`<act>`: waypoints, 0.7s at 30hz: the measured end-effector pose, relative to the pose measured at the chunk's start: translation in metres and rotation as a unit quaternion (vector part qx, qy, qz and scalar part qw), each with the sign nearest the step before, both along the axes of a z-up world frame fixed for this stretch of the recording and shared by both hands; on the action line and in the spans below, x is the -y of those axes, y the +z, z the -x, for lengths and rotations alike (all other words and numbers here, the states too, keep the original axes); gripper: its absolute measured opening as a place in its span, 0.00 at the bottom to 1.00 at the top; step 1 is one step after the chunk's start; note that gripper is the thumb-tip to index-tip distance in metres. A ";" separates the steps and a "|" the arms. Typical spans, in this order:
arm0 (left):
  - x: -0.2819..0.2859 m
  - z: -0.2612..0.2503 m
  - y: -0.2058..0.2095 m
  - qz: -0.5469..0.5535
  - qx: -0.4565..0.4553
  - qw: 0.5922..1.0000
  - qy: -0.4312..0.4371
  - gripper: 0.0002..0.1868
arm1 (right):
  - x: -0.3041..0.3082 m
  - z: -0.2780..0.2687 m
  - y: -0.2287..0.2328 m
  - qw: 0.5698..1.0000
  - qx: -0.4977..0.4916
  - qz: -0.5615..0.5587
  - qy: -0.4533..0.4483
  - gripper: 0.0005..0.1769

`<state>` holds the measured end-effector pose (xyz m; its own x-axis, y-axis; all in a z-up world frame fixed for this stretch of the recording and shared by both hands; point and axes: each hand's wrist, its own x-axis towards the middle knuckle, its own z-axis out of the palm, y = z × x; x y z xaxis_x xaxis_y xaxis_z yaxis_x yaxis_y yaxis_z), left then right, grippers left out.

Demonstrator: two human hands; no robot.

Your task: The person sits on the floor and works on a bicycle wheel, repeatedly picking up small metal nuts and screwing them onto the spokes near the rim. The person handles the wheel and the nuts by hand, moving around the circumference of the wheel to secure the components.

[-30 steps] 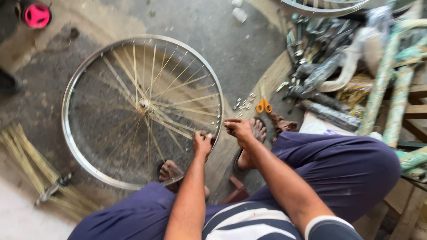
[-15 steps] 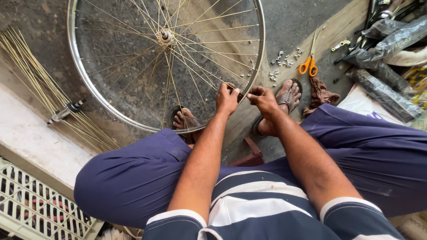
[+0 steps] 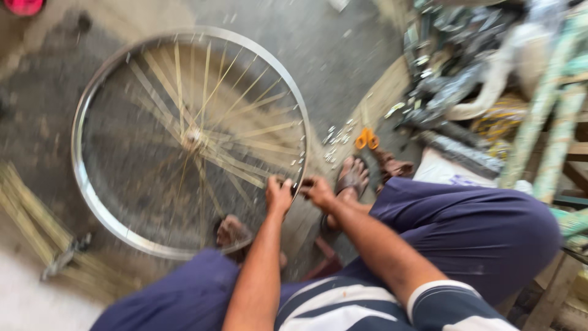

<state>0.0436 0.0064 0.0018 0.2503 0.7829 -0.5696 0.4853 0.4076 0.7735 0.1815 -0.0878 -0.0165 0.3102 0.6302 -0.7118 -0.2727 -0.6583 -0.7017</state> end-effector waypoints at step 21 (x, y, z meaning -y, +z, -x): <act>0.007 -0.007 0.001 0.070 0.138 0.986 0.065 0.29 | -0.007 0.001 0.005 1.000 -0.002 -0.011 -0.024 0.13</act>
